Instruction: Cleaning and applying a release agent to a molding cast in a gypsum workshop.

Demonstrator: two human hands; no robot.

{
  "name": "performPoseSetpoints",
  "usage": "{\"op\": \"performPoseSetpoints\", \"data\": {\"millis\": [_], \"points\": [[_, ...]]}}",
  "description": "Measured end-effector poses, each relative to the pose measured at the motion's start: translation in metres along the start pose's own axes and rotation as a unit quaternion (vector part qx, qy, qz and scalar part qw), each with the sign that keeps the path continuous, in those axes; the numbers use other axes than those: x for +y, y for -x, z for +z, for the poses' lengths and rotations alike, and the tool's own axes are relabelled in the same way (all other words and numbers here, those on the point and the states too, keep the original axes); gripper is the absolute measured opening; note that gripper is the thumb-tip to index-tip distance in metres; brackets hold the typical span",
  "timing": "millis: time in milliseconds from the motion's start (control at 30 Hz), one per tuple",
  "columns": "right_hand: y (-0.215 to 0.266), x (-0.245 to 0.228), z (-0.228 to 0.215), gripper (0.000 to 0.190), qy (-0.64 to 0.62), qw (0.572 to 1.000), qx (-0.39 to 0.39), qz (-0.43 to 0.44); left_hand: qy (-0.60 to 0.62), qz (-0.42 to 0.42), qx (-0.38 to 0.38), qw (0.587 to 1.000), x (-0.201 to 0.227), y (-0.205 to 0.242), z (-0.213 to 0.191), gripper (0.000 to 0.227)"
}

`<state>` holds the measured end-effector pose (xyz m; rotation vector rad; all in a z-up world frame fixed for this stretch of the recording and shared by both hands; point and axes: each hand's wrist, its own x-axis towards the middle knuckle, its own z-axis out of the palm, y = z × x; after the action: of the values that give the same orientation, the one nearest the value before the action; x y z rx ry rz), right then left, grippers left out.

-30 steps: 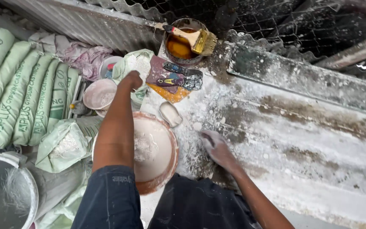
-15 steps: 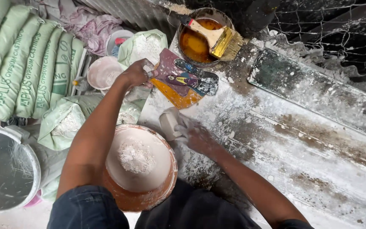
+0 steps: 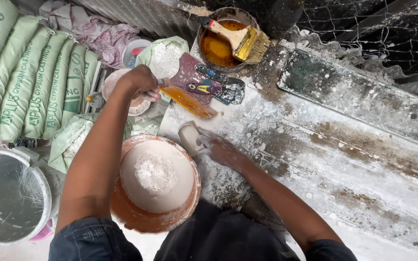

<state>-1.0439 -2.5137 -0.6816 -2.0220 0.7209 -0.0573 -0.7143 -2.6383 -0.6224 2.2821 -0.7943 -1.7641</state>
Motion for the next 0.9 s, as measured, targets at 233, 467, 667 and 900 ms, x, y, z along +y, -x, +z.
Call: {"op": "performPoseSetpoints", "data": {"millis": [233,467,667,900], "points": [[0.001,-0.007,0.016,0.029,-0.109,0.993,0.033,0.034,-0.017,0.012,0.032,0.999,0.038,0.055,-0.013,0.023],[0.061,-0.007,-0.047,0.068,-0.37,0.907,0.142,0.144,-0.273,0.346,0.15,0.885,0.089,0.131,0.053,0.025],[0.127,0.011,-0.086,0.058,-0.651,0.718,0.244,0.025,-0.356,0.447,0.04,0.82,0.11,0.138,0.255,0.023],[0.227,0.108,0.0,0.05,-0.683,0.652,0.324,0.056,-0.001,0.442,-0.011,0.897,-0.024,0.172,0.392,0.051]]}}
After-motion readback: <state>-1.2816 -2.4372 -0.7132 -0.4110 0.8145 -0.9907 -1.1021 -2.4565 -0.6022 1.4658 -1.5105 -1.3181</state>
